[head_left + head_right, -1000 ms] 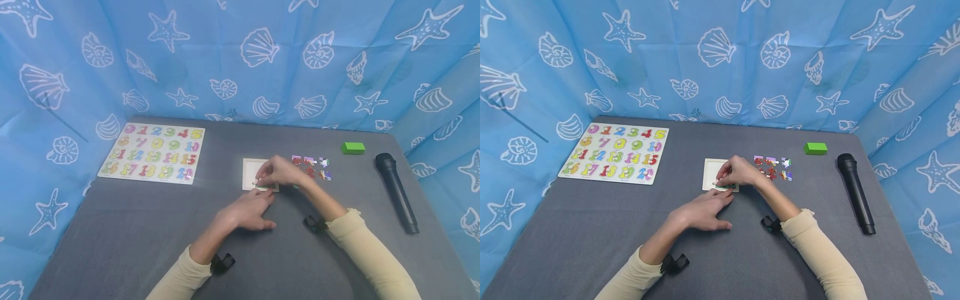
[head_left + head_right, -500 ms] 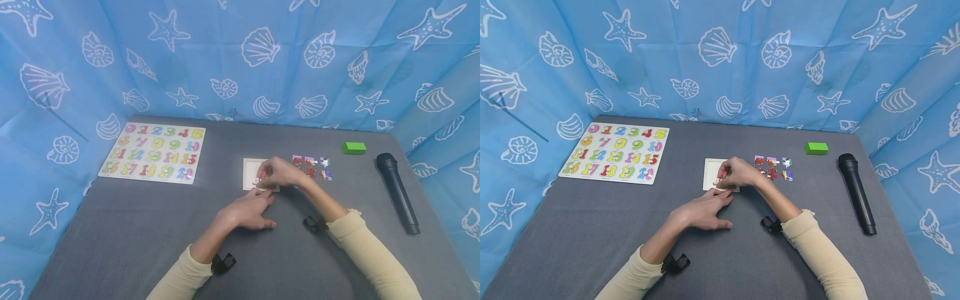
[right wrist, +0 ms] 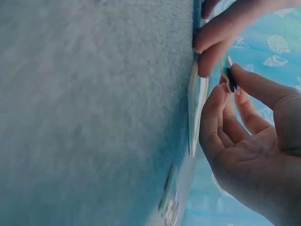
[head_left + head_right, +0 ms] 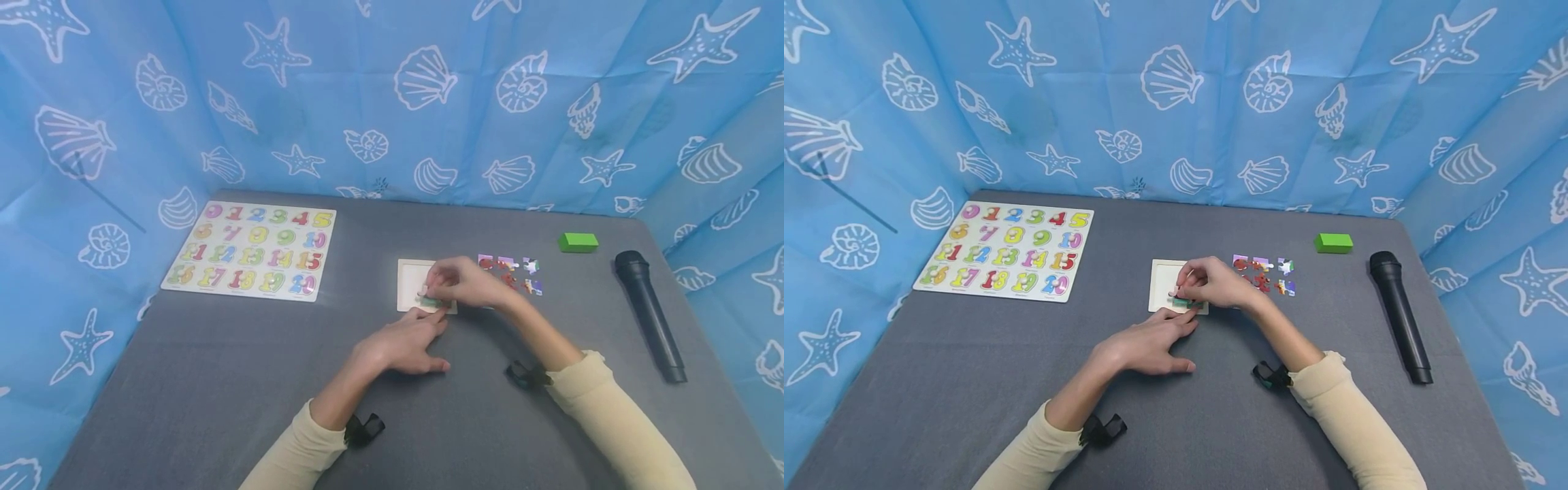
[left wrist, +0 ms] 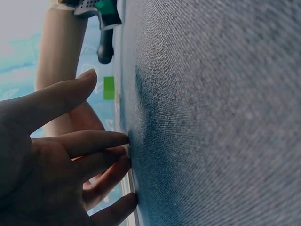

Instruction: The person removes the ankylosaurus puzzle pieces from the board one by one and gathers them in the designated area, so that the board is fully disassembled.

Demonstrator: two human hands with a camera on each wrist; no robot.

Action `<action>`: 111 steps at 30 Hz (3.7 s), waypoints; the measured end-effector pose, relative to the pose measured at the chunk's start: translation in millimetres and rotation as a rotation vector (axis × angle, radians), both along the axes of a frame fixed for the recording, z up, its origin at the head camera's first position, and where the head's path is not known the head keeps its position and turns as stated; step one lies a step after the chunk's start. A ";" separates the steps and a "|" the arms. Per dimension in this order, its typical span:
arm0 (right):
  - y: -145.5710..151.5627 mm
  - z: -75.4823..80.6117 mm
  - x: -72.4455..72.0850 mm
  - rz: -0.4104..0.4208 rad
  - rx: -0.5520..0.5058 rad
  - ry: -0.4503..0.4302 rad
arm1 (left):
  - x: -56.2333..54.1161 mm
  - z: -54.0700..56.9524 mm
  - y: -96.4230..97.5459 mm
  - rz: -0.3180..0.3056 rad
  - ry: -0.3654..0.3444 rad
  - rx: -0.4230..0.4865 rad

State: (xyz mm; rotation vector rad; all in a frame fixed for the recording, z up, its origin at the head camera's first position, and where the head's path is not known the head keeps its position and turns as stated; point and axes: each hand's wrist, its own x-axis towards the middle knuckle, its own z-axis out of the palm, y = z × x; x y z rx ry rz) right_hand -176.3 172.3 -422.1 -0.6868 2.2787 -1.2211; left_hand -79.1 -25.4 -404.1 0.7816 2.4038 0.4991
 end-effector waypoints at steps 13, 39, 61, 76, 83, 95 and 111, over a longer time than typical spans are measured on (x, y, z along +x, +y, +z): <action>48.6 19.4 18.5 -0.118 0.051 0.029 | 1.7 -0.3 -0.9 0.035 -0.022 0.007; 121.0 10.8 32.2 -0.198 0.236 0.092 | 1.5 0.1 -2.5 0.058 -0.047 0.040; 108.6 11.9 34.3 -0.243 0.422 0.257 | -5.4 -4.1 -4.5 0.050 -0.012 0.118; 74.7 16.8 33.9 -0.175 0.146 0.206 | -23.6 1.3 -28.9 0.116 -0.115 0.440; 50.9 15.5 31.3 -0.120 0.127 0.183 | -37.4 0.3 -52.3 0.226 -0.089 0.514; 25.1 6.6 15.8 -0.059 0.160 0.091 | -52.6 -15.3 -82.0 0.326 -0.024 0.480; 17.3 2.1 10.8 -0.090 0.165 0.062 | -55.3 -22.4 -91.1 0.265 -0.118 0.419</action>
